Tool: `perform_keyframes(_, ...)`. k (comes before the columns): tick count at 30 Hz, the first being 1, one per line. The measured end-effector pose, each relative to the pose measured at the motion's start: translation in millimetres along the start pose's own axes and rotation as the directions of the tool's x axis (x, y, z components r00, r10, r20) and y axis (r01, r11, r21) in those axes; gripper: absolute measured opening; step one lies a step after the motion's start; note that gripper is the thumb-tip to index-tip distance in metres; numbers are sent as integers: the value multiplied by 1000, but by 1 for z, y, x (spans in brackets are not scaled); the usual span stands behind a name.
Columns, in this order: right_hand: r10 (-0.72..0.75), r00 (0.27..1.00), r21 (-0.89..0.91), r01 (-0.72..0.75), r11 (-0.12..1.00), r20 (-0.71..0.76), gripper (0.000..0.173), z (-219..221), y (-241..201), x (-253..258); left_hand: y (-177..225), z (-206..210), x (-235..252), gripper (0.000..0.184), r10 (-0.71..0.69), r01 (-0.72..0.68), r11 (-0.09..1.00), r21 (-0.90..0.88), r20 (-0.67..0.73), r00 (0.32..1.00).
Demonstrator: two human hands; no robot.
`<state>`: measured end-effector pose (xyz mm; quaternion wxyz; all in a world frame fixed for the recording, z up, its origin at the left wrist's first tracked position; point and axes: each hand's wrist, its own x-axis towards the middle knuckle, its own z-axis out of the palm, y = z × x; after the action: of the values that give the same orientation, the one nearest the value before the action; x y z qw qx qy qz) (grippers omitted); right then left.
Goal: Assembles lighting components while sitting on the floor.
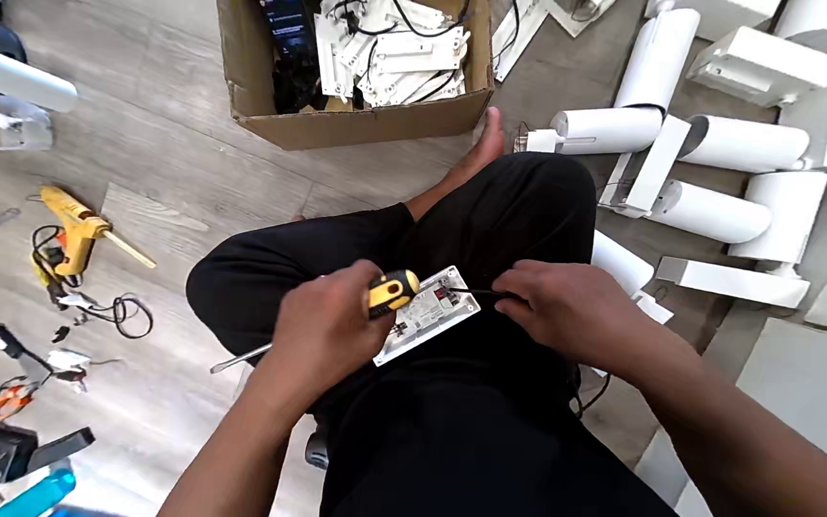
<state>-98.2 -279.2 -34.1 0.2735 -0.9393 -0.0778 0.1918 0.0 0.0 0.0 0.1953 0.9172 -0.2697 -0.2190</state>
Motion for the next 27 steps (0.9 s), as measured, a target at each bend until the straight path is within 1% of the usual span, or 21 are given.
perform_keyframes(2,-6,1000,-2,6,1000,-27,18,3,3,-5,-7,19,2,22,-3,-3,999,50,123,992)
perform_keyframes(3,-17,999,4,18,1000,-38,20,4,4,-6,-9,25,3,19,12,-20,998,56,140,990)
perform_keyframes(9,-101,994,19,102,995,-35,22,0,21,-10,-6,27,13,15,54,-67,996,58,198,979)
perform_keyframes(12,-77,996,19,78,997,-38,24,0,24,-10,-7,28,15,16,48,-62,996,58,224,973)
perform_keyframes(14,-43,999,40,45,998,-31,22,2,15,-11,-11,29,11,18,25,-35,999,35,251,968)
perform_keyframes(15,-47,998,52,49,997,-47,26,4,8,-7,-13,27,12,20,14,-22,999,29,256,967)
perform_keyframes(16,-62,996,49,65,997,-65,40,6,-1,-2,-14,25,14,21,3,-9,1000,23,256,967)
perform_keyframes(17,-92,994,30,94,995,-57,60,10,-11,4,-15,24,16,21,-9,4,1000,21,262,965)
perform_keyframes(18,-129,991,-2,129,992,-44,77,17,-20,10,-14,23,17,21,-25,21,1000,19,276,961)
perform_keyframes(19,-156,988,-45,156,987,-8,86,24,-27,17,-14,22,18,22,-43,41,999,15,292,955)
perform_keyframes(20,-194,981,-101,194,976,8,83,32,-30,22,-15,21,18,24,-58,59,998,6,296,953)
perform_keyframes(21,-247,969,-167,242,956,-12,70,39,-29,27,-17,19,17,26,-65,71,997,-13,273,960)
perform_keyframes(22,-282,959,-192,272,943,-24,59,41,-26,29,-21,16,14,29,-66,80,995,-55,219,974)
perform_keyframes(23,-290,957,-193,279,941,-27,53,39,-23,29,-26,11,10,31,-68,83,990,-113,134,989)
perform_keyframes(25,-253,967,-154,245,957,-39,52,29,-18,21,-36,-5,-1,32,-112,93,951,-294,-51,992)
perform_keyframes(27,-165,984,-63,161,985,-72,56,12,-15,11,-48,-27,-13,28,-182,84,893,-443,-184,966)
